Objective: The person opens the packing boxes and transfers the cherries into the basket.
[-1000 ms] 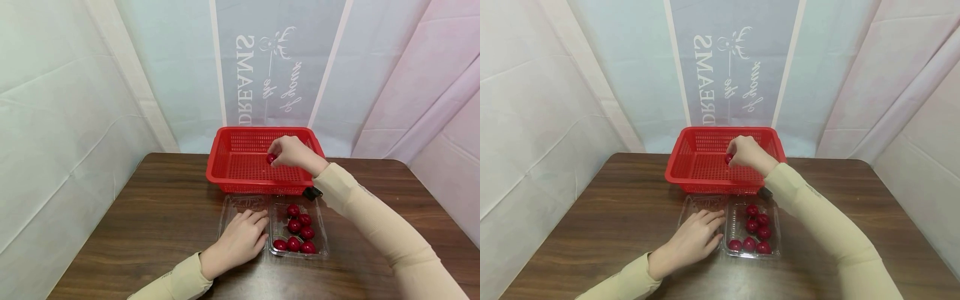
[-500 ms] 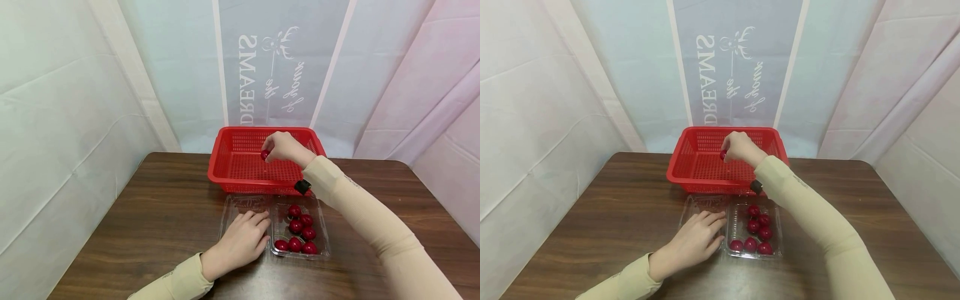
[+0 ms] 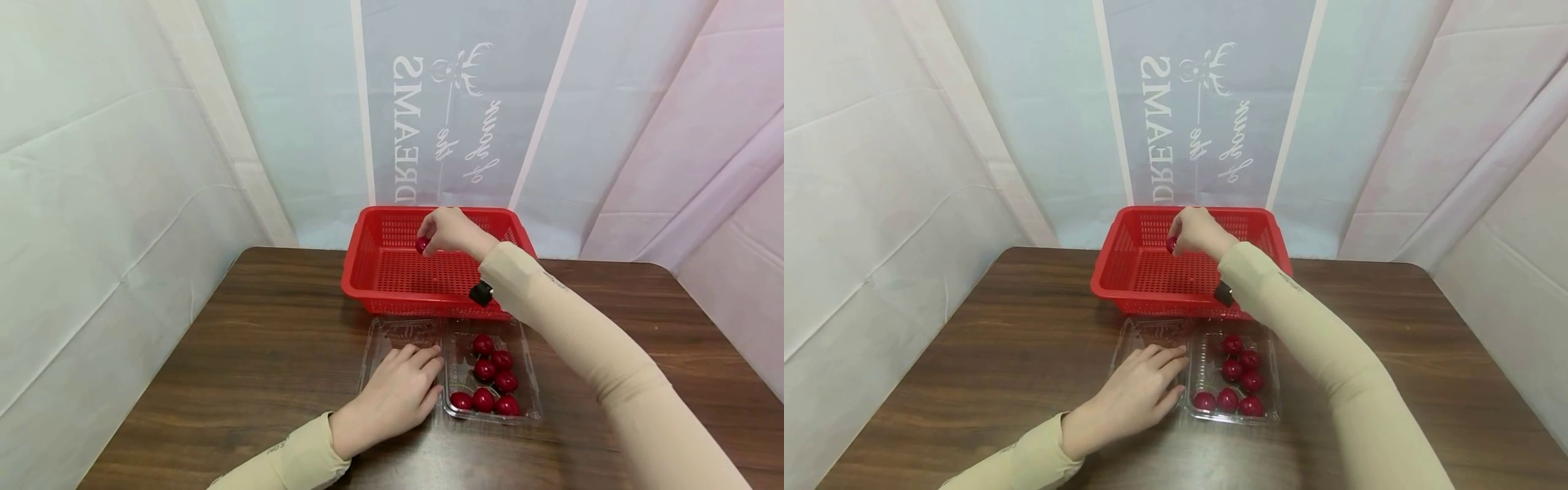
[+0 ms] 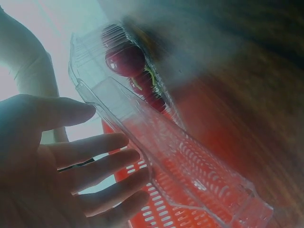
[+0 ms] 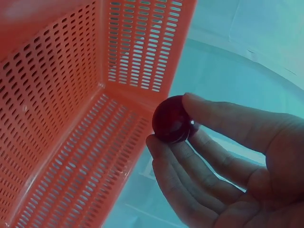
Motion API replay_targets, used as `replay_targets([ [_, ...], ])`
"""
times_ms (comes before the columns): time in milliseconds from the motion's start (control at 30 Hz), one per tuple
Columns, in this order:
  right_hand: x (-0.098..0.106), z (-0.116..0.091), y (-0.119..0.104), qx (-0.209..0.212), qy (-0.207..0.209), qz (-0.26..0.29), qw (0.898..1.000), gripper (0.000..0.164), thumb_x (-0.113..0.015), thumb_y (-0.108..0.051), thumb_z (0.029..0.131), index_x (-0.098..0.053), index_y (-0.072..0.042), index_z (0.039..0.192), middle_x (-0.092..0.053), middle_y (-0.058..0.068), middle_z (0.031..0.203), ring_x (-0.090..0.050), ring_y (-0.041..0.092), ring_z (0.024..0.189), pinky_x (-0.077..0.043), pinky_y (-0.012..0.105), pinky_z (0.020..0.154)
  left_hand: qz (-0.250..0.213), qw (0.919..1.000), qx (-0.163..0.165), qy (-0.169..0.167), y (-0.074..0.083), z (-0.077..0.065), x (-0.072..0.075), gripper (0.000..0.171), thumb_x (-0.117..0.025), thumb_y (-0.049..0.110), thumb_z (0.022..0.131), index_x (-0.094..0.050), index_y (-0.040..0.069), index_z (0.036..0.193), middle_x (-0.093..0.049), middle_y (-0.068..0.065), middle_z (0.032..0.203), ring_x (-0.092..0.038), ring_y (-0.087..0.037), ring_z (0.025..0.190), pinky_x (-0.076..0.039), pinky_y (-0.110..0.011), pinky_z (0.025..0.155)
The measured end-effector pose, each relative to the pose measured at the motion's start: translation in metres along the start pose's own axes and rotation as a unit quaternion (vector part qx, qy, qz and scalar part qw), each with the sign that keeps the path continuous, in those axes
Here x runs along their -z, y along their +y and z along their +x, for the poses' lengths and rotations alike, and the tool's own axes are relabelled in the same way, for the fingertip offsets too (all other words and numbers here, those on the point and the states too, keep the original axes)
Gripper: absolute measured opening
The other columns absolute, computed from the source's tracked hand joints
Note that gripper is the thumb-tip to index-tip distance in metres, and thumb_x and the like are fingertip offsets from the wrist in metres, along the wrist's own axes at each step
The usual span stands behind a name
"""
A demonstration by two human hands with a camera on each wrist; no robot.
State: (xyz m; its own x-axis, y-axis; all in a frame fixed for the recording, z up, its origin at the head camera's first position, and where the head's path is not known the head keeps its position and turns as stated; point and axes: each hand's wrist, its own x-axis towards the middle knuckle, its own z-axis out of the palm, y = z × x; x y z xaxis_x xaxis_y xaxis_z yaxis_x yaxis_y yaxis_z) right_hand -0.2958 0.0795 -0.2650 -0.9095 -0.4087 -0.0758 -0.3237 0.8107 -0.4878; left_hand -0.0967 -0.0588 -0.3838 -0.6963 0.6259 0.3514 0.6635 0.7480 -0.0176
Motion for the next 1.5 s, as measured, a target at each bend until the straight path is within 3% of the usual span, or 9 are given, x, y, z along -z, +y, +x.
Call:
replay_targets([
  [867,-0.024,0.048,-0.009,0.004,-0.013,-0.027,1.000,0.027,-0.079,-0.013,0.074,-0.070,-0.006,0.098,-0.066,0.011,0.101,-0.058,0.024,0.092,-0.051,0.037,0.081,0.015,0.9999,-0.003,0.001,0.001,-0.001,-0.001,0.029,-0.061,0.033,0.088,-0.067,0.014,0.110,-0.063,-0.002,0.124,-0.058,-0.016,0.100,-0.047,-0.031,0.076],
  [1233,-0.030,0.064,-0.006,0.069,-0.048,-0.055,0.995,0.029,-0.077,-0.015,0.077,-0.068,-0.004,0.103,-0.068,0.011,0.102,-0.061,0.023,0.095,-0.050,0.036,0.086,0.018,0.9998,-0.005,0.006,0.001,-0.001,-0.001,0.030,-0.061,0.034,0.088,-0.067,0.014,0.109,-0.063,-0.002,0.123,-0.058,-0.016,0.098,-0.046,-0.030,0.075],
  [1500,-0.037,0.073,-0.001,0.086,-0.079,-0.051,0.992,0.032,-0.076,-0.016,0.079,-0.067,-0.002,0.107,-0.069,0.010,0.101,-0.062,0.021,0.094,-0.051,0.035,0.085,0.022,0.9997,-0.006,0.008,0.000,0.000,-0.001,0.030,-0.060,0.035,0.088,-0.067,0.014,0.109,-0.063,-0.001,0.123,-0.058,-0.016,0.098,-0.046,-0.030,0.075],
])
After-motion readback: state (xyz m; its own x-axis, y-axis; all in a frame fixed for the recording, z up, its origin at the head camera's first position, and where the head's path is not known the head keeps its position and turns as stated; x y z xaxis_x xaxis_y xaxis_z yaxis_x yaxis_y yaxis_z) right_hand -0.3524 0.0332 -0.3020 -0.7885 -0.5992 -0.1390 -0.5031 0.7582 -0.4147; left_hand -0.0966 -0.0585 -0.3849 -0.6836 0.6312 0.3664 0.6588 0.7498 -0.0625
